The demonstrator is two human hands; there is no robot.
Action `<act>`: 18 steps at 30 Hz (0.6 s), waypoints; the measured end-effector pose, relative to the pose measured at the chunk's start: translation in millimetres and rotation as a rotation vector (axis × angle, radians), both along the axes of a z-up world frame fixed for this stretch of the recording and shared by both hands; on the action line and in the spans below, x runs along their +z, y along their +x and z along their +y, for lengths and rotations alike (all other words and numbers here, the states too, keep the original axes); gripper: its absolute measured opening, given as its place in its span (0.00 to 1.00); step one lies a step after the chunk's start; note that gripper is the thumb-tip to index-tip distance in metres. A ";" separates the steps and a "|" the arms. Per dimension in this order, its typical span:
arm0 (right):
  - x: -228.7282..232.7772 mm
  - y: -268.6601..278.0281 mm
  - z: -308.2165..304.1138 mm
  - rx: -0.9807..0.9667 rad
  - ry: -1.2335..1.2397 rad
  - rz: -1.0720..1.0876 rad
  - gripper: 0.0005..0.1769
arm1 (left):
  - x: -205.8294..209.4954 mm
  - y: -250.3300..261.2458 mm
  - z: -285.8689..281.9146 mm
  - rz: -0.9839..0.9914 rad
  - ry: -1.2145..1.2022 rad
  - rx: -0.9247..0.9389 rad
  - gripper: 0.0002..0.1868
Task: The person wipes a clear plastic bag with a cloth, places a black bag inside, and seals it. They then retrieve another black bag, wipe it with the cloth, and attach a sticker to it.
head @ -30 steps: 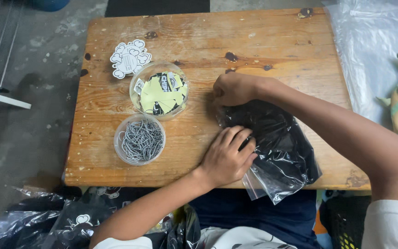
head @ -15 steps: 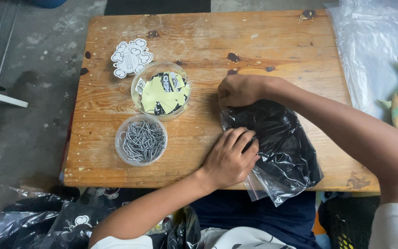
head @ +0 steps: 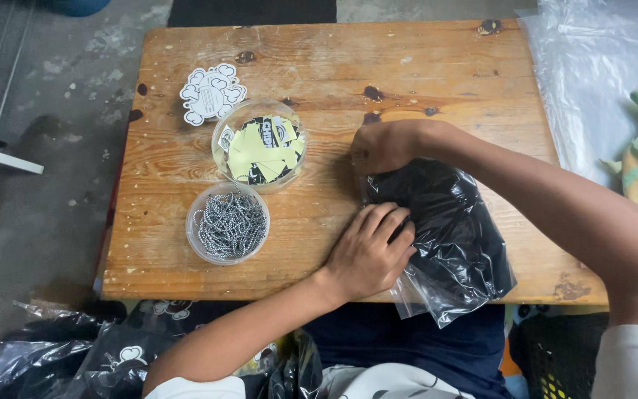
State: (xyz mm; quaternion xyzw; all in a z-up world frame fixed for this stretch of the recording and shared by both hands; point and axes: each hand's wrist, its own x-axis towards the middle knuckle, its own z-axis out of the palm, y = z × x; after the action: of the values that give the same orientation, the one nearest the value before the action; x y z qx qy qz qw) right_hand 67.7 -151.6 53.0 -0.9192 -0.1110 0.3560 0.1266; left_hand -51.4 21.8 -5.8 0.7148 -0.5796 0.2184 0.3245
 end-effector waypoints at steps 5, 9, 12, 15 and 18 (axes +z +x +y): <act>-16.3 10.8 -6.2 0.017 -0.003 -0.009 0.17 | 0.0 0.0 0.4 -0.012 -0.008 0.006 0.16; -2.3 5.8 3.8 0.354 -0.100 -0.018 0.19 | -0.2 -0.5 -0.8 -0.007 0.000 0.020 0.16; -22.2 -0.6 -5.6 0.098 0.012 -0.043 0.20 | -0.7 -0.5 -0.6 -0.009 0.007 0.024 0.16; -6.3 -3.5 -0.5 -0.013 -0.042 0.014 0.21 | -0.9 0.1 -0.5 -0.002 0.002 0.012 0.17; 8.9 -1.9 8.1 -0.059 -0.052 0.033 0.19 | -1.9 0.2 -0.4 -0.008 0.001 0.009 0.16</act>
State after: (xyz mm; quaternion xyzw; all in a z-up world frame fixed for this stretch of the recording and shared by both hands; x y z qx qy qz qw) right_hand 65.8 -143.6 61.8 -0.9191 -0.0725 0.3699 0.1150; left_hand -51.2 21.3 -7.7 0.7169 -0.5777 0.2225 0.3208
